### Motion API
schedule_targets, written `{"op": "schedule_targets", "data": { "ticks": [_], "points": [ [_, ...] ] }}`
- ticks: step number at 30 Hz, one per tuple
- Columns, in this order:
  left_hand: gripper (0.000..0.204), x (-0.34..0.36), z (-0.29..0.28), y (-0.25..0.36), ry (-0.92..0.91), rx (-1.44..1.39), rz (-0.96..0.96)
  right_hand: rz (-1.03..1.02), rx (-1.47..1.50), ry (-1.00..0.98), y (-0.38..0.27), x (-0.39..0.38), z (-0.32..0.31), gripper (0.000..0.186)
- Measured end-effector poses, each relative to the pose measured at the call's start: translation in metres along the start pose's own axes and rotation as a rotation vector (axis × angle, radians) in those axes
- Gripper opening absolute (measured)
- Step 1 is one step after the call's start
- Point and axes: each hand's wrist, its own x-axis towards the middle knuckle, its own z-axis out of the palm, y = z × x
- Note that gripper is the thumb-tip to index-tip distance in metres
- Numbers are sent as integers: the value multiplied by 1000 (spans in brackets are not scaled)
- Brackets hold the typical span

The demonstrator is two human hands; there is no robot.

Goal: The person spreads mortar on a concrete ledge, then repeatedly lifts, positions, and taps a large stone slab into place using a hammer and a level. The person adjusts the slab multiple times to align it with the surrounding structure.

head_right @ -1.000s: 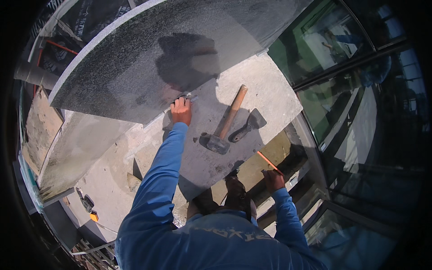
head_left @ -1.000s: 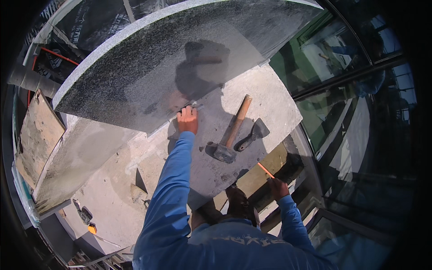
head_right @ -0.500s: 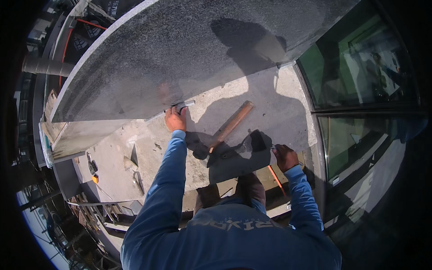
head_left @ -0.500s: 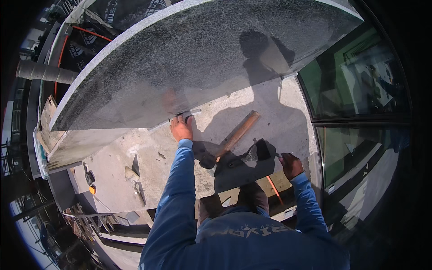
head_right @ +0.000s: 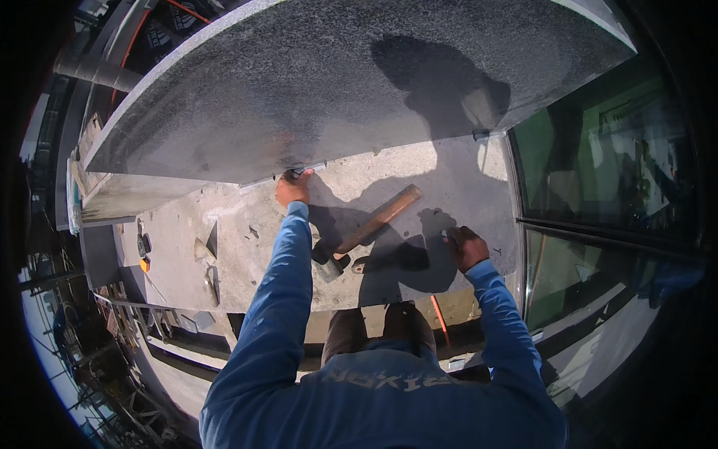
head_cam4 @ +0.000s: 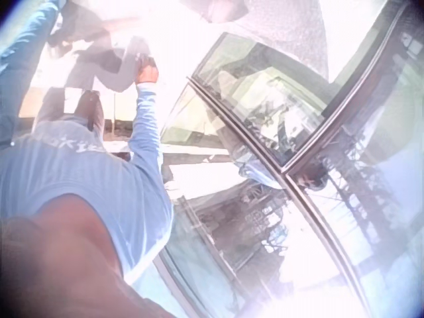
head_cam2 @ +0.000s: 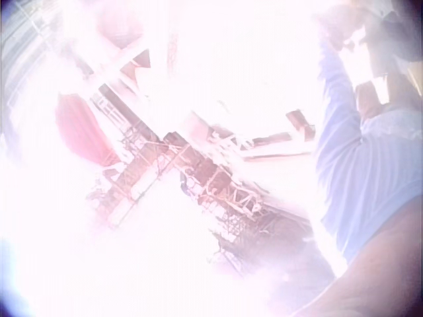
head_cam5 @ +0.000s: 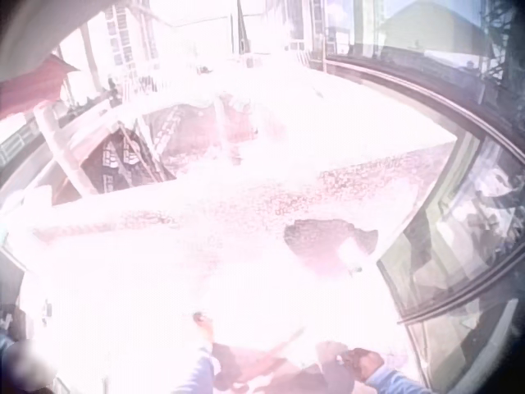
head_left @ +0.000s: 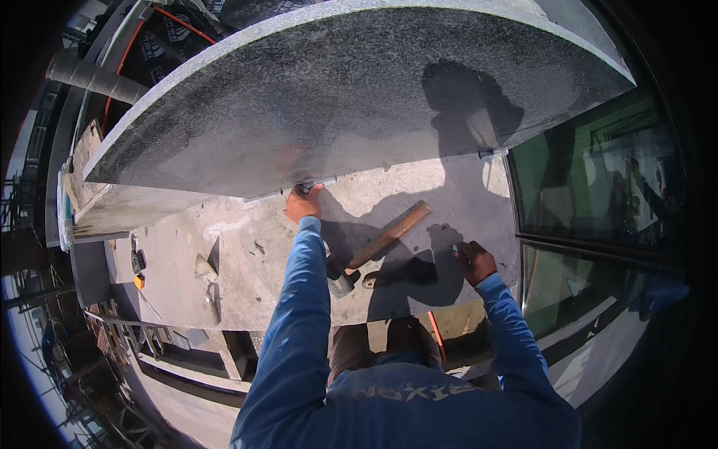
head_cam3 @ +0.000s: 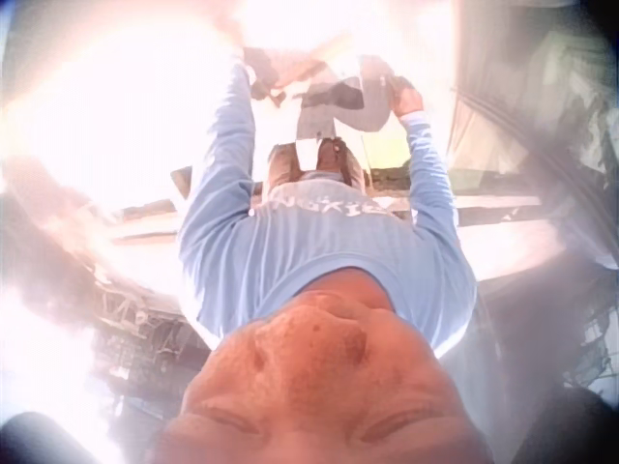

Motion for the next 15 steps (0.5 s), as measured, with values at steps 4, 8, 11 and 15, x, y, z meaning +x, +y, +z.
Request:
{"op": "schedule_targets", "data": {
  "ticks": [4, 8, 11, 15],
  "points": [
    [65, 5, -10, 6, -66, 68, -45, -222, -103, 131, -9, 47, 28, 34],
    [65, 6, -19, -5, -90, 57, 21, -392, -182, 135, -88, 67, 45, 40],
    [68, 5, -9, -19, -21, 13, 109, -593, -182, -156, -163, 71, 69, 42],
    [69, 4, -6, -24, 51, -13, 196, -611, -274, -475, -211, 82, 100, 39]
  ]
}}
